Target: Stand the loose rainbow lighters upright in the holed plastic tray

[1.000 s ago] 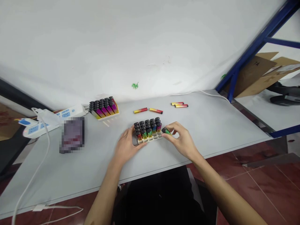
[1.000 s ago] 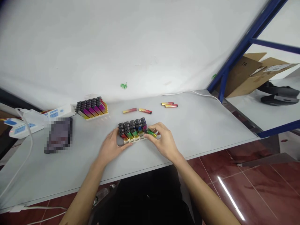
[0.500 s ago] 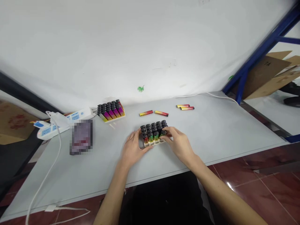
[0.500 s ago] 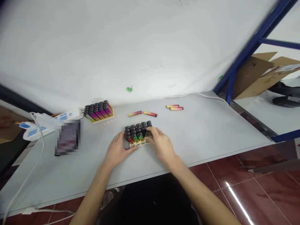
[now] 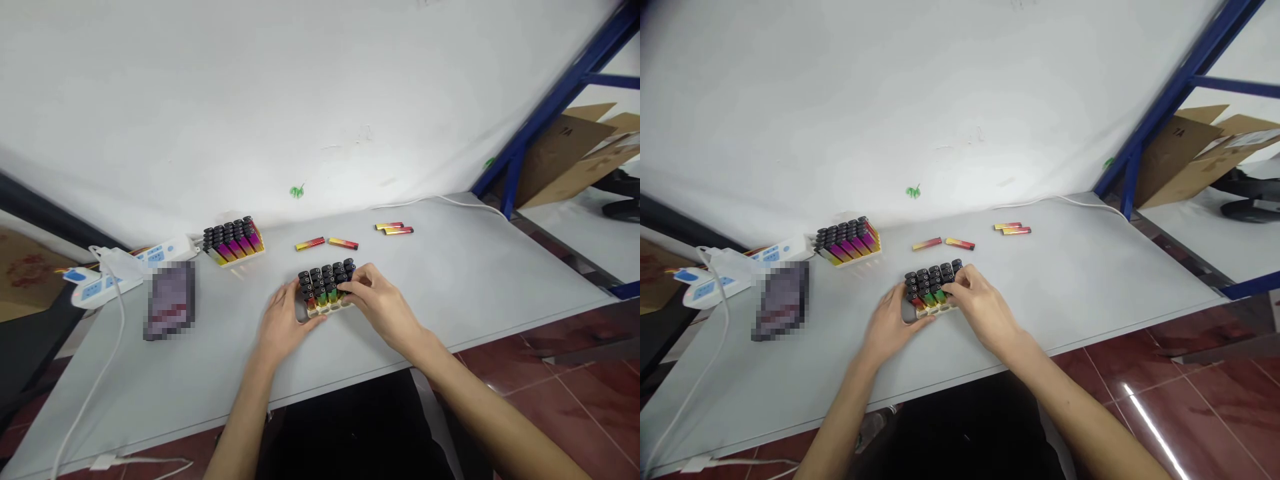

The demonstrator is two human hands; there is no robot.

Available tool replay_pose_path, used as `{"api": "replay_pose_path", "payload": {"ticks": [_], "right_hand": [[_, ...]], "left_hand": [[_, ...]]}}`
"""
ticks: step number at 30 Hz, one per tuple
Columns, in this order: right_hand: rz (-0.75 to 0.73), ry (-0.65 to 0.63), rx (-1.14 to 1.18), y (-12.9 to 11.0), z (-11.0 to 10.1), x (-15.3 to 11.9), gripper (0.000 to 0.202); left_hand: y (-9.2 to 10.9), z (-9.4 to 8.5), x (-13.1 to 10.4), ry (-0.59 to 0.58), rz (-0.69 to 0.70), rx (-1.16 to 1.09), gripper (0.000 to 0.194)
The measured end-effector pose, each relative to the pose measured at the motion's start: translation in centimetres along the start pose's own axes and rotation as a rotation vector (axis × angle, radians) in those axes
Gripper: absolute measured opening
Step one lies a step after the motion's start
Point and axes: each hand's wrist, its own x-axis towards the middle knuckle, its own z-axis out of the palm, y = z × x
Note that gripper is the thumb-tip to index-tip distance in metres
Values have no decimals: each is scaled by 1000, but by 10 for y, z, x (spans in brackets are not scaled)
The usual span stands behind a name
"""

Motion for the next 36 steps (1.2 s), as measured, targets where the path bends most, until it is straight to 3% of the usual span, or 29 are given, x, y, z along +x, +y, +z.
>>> {"api": "replay_pose_path", "payload": {"ticks": [4,8,11,14,17,20,24,27,29,33,36], "right_hand": [[-44,25,-4,-5,-4,-2,28],[-28,92,34,5,-17,0,21],[66,184,24,49,-25,14,20],[303,286,-150,118,-26,32,29],[530,217,-363,175,-20,41,45],[616,166,-426,199,-13,39,44],[627,174,-390,199,-12,29,37],[597,203,-267,196,-16,24,33],[592,287,-97,195,-21,23,31],[636,569,469,192,-31,28,30],[675,682,849,185,-35,31,36]], "left_hand": [[-1,1,0,15,24,14,84],[-2,2,0,16,17,34,83],[-4,3,0,5,-5,47,87],[-5,4,-1,-10,-20,56,89],[-4,3,0,-12,-30,46,88],[-4,2,0,-15,-40,32,90],[-5,2,0,-9,-47,20,89],[-5,2,0,0,-64,17,87],[-4,2,0,-5,-65,16,86],[-4,0,-1,-20,-60,13,80],[-5,0,-1,-24,-58,27,78]]}}
